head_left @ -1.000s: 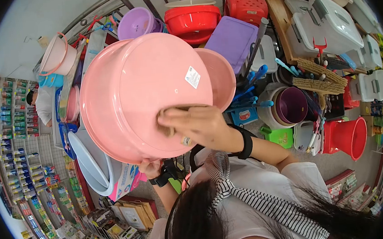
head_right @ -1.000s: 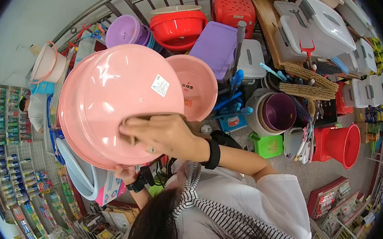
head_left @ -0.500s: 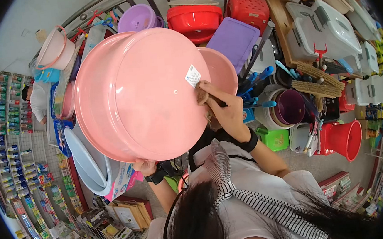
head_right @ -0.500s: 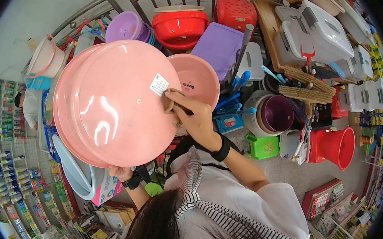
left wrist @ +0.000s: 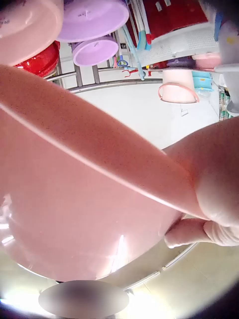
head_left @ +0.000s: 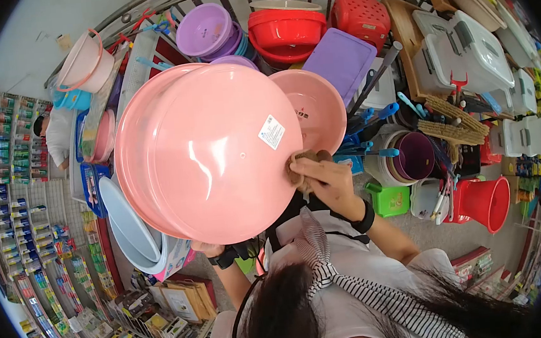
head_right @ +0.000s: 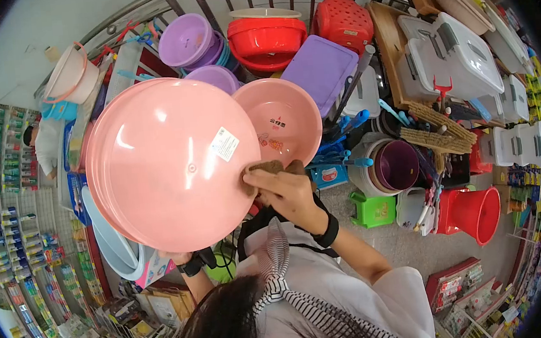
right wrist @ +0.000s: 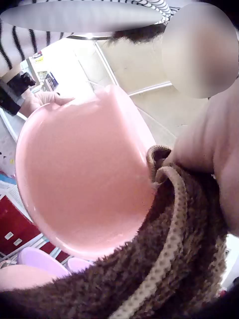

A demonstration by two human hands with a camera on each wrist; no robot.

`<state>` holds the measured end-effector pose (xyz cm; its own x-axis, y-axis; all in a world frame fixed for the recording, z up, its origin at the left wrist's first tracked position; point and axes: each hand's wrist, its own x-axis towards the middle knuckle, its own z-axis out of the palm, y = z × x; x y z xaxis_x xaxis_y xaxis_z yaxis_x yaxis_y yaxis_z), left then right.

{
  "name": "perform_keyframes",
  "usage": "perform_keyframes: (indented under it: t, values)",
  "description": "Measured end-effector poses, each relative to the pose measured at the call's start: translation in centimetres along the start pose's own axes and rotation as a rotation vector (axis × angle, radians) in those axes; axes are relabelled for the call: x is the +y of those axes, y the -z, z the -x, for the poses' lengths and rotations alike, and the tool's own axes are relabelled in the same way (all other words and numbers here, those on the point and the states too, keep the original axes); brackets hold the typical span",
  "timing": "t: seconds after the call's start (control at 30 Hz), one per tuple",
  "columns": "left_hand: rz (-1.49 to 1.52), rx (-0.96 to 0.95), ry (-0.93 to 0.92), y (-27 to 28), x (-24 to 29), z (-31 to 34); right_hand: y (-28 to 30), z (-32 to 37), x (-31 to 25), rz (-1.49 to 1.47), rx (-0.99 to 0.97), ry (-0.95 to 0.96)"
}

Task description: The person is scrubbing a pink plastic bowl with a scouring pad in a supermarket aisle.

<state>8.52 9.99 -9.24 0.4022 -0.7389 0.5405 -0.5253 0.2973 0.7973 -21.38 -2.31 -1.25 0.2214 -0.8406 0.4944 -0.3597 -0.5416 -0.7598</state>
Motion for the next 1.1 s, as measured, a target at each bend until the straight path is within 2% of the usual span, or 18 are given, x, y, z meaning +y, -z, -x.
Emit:
perform_keyframes:
  t: [0.07, 0.1, 0.13, 0.17, 0.27, 0.37, 0.4, 0.43, 0.5, 0.53, 0.63, 0.7, 0.77, 0.83, 0.9, 0.97, 1.03, 1.1]
  values:
    - [0.394, 0.302, 0.445, -0.5, 1.1, -0.5, -0.3, -0.1, 0.3, 0.000, -0.014, 0.002]
    - [0.395, 0.296, 0.449, -0.3, 0.8, -0.5, -0.7, -0.6, 0.8, -0.041, 0.085, -0.124]
    - [0.167, 0.176, 0.237, 0.0, 0.5, -0.3, -1.1, -0.8, 1.0, -0.085, 0.183, -0.249]
    - [-0.060, 0.057, 0.023, 0.3, 0.3, -0.2, -1.1, -0.7, 0.7, -0.087, 0.182, -0.252]
    - [-0.224, -0.013, -0.060, 1.2, 2.3, -1.9, -1.1, -0.4, -0.9, 0.075, -0.003, -0.020]
    - [-0.077, 0.039, 0.088, 1.9, 2.3, -1.6, -1.3, -1.7, -0.7, 0.166, -0.008, 0.189]
    - [-0.076, 0.034, 0.089, 1.8, 1.9, -1.4, -1.8, -1.8, -1.1, -0.061, -0.024, -0.173]
    - [0.006, 0.103, 0.089, 1.6, 1.4, -1.2, -2.2, -1.5, -1.2, -0.062, -0.024, -0.176]
    - [0.077, 0.185, 0.078, 1.9, 0.3, -1.2, -3.4, -1.2, -1.2, -0.010, -0.023, -0.116]
    - [0.018, 0.167, 0.030, 2.2, -0.2, -1.2, -3.4, -1.4, -1.9, -0.060, -0.011, 0.128]
    - [-0.008, 0.127, 0.038, 2.5, -0.5, -1.0, -3.2, -1.2, -1.9, -0.203, -0.123, -0.119]
    - [0.014, 0.107, 0.097, 2.0, 1.3, -1.3, -3.5, -2.4, -1.3, -0.223, -0.025, -0.273]
    - [1.210, 0.355, 0.800, 0.2, 5.6, -3.8, -3.6, -2.4, -1.5, -0.248, 0.077, -0.424]
    - [0.959, 0.413, 0.689, 2.5, -1.4, 0.0, -3.7, -1.6, -2.6, -0.107, -0.113, 0.026]
    - [0.728, 0.453, 0.590, 3.3, -3.1, 1.1, -3.5, -1.2, -3.9, -0.172, -0.158, 0.132]
    - [0.245, -0.092, 0.198, 3.6, -0.6, 0.1, -3.5, -2.4, -3.6, -0.264, -0.103, 0.154]
    - [0.134, -0.108, 0.133, 4.5, -3.2, 1.7, -3.3, -5.3, -3.6, -0.300, -0.010, -0.187]
    - [0.027, -0.114, 0.054, 4.5, -4.5, 1.9, -3.4, -5.6, -4.2, -0.293, 0.007, -0.181]
